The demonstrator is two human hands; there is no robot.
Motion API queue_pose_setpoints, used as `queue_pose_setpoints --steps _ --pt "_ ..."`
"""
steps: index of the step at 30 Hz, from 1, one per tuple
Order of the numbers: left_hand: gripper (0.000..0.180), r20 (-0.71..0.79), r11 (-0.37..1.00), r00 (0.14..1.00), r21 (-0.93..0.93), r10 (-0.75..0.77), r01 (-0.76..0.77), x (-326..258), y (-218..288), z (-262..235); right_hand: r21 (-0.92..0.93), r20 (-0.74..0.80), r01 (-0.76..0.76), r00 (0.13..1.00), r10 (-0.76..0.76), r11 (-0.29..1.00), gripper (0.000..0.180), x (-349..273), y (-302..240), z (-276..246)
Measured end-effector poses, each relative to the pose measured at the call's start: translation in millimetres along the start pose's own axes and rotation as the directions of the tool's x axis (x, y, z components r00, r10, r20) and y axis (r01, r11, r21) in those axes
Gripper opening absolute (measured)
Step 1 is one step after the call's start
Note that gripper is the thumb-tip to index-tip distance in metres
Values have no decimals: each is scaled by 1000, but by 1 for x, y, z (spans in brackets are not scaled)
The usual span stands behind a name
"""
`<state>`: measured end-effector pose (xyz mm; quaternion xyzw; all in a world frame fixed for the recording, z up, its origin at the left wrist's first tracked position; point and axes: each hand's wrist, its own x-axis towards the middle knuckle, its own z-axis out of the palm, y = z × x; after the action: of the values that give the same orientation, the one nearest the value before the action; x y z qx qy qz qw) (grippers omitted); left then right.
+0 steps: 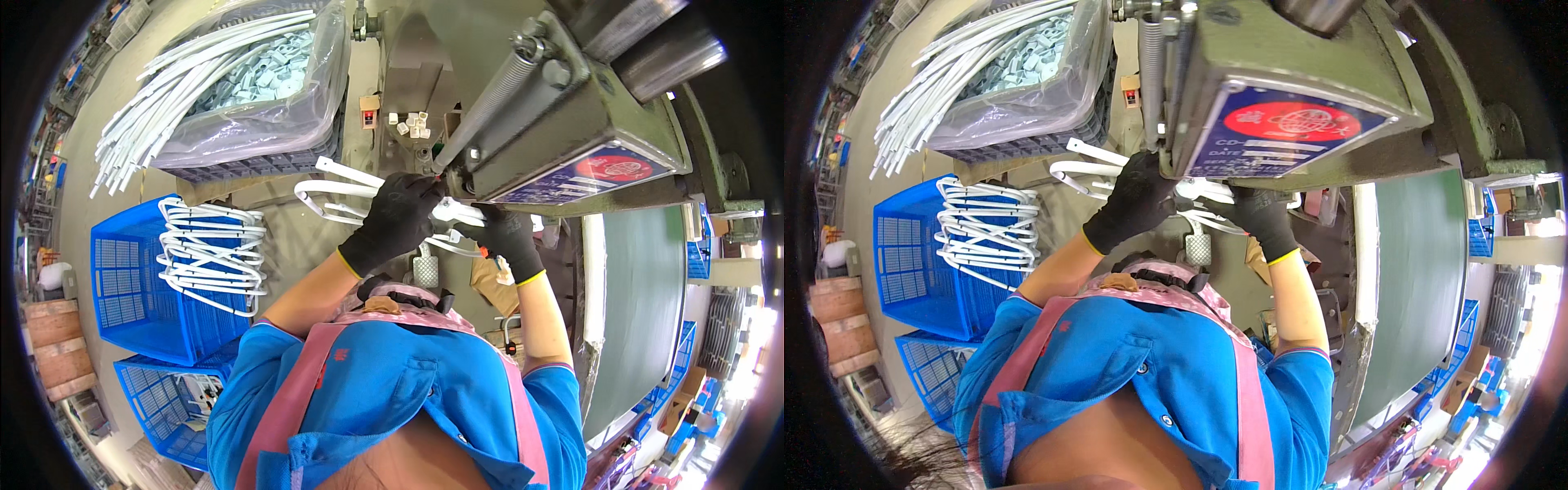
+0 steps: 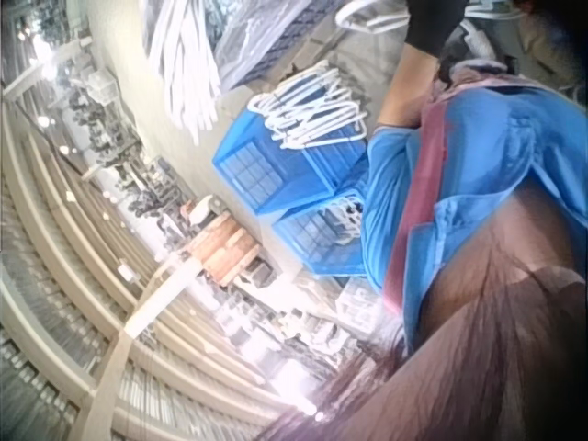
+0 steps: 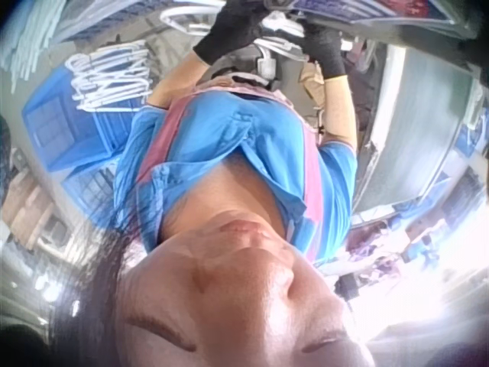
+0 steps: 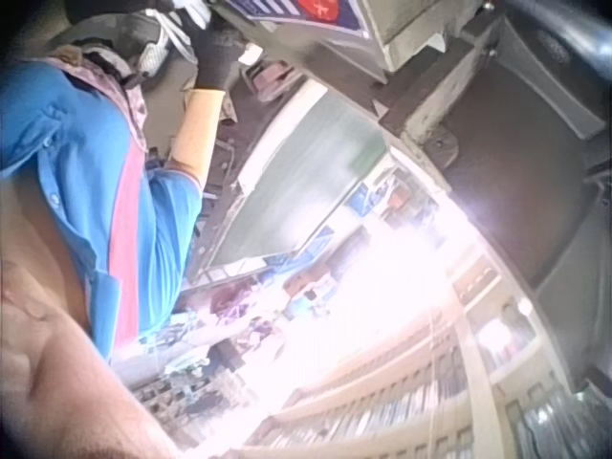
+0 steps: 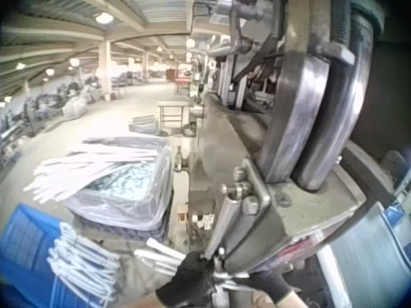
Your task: The person repeatedly picks white plastic rods and small connectors from bins, inserts the connectors into the rods, and places the assembled units into a blue basket. The process is continuous and repetitive throughout the clip.
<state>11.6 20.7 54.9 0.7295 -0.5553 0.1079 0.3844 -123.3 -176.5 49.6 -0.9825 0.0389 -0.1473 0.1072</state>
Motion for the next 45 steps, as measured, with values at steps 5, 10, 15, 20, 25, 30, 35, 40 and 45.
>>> queue_pose_setpoints --steps 5,10,15,20,25,30,35,40,45 --pt "29 -177 941 925 -116 -335 318 -20 -58 -46 -41 34 -80 996 81 996 50 0 -3 1" --pt "22 -7 820 824 -97 -567 563 -40 -116 -75 -16 -16 -105 994 105 994 47 1 -7 0" --pt "30 117 603 676 -361 -728 712 -46 -120 -68 -42 -41 -79 996 77 996 39 0 -10 1" --pt "32 85 636 688 -315 -720 704 -43 -121 -68 -101 20 -110 993 113 989 37 2 -10 0" --pt "29 19 696 726 -270 -687 666 -46 -124 -64 -82 28 -102 994 104 991 37 2 -8 1" --pt "28 83 607 650 -285 -755 742 -44 -115 -69 -66 75 -108 991 113 992 39 5 -10 -6" --pt "30 -95 722 761 -408 -642 558 -36 -94 -89 174 -164 88 985 -59 981 39 11 -14 -44" --pt "29 49 582 708 -531 -705 616 -45 -56 -85 -94 278 -133 948 154 987 34 -34 -39 -57" --pt "34 124 693 842 -511 -526 508 -40 -19 -56 29 257 -57 965 48 998 42 -101 -44 -54"
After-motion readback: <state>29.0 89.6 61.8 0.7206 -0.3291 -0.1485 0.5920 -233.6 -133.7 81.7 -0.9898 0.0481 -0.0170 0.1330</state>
